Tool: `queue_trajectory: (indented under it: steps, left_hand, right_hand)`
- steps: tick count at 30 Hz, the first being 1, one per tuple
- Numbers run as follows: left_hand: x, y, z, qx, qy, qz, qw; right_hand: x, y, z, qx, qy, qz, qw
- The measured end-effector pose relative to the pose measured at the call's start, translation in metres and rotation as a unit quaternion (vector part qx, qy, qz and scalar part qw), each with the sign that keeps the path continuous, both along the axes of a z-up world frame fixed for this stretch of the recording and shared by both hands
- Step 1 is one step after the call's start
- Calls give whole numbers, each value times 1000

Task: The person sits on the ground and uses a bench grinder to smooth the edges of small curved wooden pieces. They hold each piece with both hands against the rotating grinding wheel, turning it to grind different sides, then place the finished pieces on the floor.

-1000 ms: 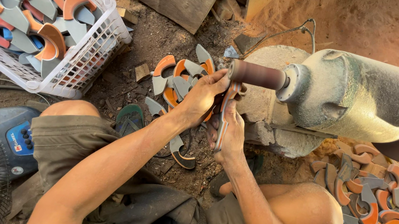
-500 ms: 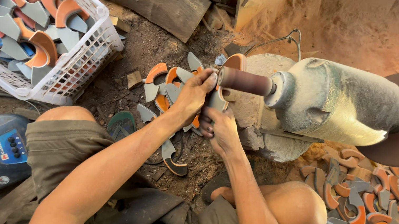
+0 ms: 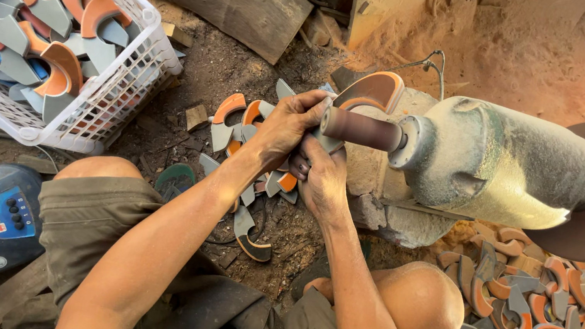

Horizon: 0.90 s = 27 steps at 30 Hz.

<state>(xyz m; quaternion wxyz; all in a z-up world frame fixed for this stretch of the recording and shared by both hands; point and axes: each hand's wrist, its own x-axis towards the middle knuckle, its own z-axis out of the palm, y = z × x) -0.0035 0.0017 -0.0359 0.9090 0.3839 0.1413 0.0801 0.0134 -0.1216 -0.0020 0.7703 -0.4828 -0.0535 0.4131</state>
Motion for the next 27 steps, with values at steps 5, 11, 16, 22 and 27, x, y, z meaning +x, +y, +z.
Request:
queue_trajectory:
  steps: [5,11,16,22,27]
  left_hand:
    - [5,2,-8,-4,-27,-3,1000]
    - [7,4,-12,4,-29,9,1000]
    - [3,2,-5,5,-3,12,1000]
    - [-2,-4,6,7,19,26,999]
    - [-10,-12,4,-13,19,31,999]
  right_hand:
    - [0,5,0,-17,-14,-6,1000]
    - [1,9,2,-40,-14,-11,999]
    - [0,8,2,-29,-27,-5,999]
    - [-1,1,2,-10,-16,8,1000]
    - [-5,-6,5,-32,-20,11,999]
